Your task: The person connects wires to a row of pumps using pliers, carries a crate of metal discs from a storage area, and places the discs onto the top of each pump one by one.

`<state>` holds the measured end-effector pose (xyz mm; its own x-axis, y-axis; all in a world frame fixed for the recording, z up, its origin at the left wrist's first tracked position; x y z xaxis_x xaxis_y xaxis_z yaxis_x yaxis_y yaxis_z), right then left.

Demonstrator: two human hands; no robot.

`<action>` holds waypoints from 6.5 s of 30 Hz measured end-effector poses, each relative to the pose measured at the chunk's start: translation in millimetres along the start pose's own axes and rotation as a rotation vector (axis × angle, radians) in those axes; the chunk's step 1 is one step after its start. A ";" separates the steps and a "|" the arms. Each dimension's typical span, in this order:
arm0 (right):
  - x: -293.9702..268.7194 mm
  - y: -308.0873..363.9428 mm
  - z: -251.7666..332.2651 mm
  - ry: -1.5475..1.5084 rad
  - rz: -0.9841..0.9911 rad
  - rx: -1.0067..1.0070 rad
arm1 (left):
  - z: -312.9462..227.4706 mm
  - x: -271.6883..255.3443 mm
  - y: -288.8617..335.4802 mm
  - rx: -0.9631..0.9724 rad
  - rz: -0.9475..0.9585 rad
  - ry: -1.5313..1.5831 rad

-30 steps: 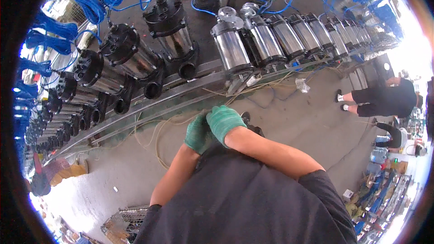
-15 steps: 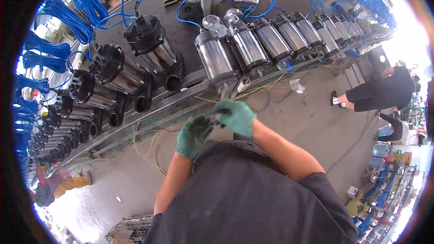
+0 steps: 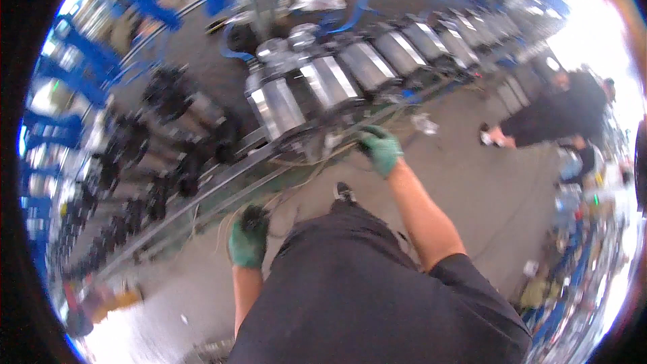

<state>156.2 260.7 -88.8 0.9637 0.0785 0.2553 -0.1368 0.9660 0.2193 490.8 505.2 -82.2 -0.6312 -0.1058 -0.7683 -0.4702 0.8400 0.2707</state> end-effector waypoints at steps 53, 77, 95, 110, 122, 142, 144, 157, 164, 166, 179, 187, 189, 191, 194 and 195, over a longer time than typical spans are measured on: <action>17.0 -96.5 -89.6 0.245 -0.258 -0.358 | 99.6 2.9 31.1 -0.666 0.121 1.870; 29.6 -100.4 -117.0 0.127 -0.371 -0.450 | 142.3 15.0 24.0 -0.325 0.076 1.182; 24.2 -106.8 -119.4 -0.116 -0.356 -0.313 | 96.7 5.6 27.8 -0.535 0.195 1.864; 59.8 -15.1 -34.8 0.252 -0.096 -0.017 | 19.1 6.5 10.2 -0.316 0.194 1.178; 186.6 87.2 21.2 1.444 0.876 -0.459 | -93.1 51.3 -23.2 -0.446 0.719 1.768; 133.3 59.7 41.3 0.830 0.783 -0.344 | -93.0 56.9 -21.5 -0.462 0.644 1.760; 104.0 41.5 48.0 0.679 0.751 -0.212 | -92.6 52.2 -22.1 -0.490 0.573 1.729; -96.8 -71.1 22.3 -0.077 -0.176 -0.070 | -50.6 33.0 -8.0 -0.619 0.228 1.686; -124.7 -133.2 -11.7 0.180 -0.246 -0.167 | -56.0 27.0 3.8 -0.574 0.179 1.721; -124.8 -150.0 -19.8 0.452 -0.238 -0.275 | -42.1 28.0 4.0 -0.549 0.188 1.726; -117.9 -178.1 -53.5 0.583 -0.247 -0.438 | -26.5 25.8 19.2 -0.590 0.192 1.847; -94.3 -162.3 -31.9 0.676 -0.288 -0.498 | -22.5 32.0 16.5 -0.612 0.224 1.875; -101.5 -170.1 -44.4 0.740 -0.349 -0.531 | -24.5 32.4 14.9 -0.622 0.212 1.857; -107.0 -173.9 -52.5 0.780 -0.369 -0.538 | -27.9 32.8 14.5 -0.626 0.198 1.845; -108.2 -176.4 -59.8 0.739 -0.323 -0.509 | -21.8 33.3 17.8 -0.591 0.234 1.860; -107.2 -177.1 -61.4 0.685 -0.302 -0.498 | -18.9 33.8 18.8 -0.581 0.246 1.867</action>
<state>91.2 96.3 -212.9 0.8898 -0.2201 -0.3997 0.1061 0.9518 -0.2879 449.0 507.4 -92.0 -0.2715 -0.6925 0.6684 -0.1521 0.7166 0.6807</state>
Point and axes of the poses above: each hand's wrist, its own y-axis away from the middle knuckle, its own x-axis out of the palm, z = x × y, the point moved 3 cm from there along -y, towards the middle knuckle, and after that the axes turned 11 degrees about -x, right-handed, at the moved point
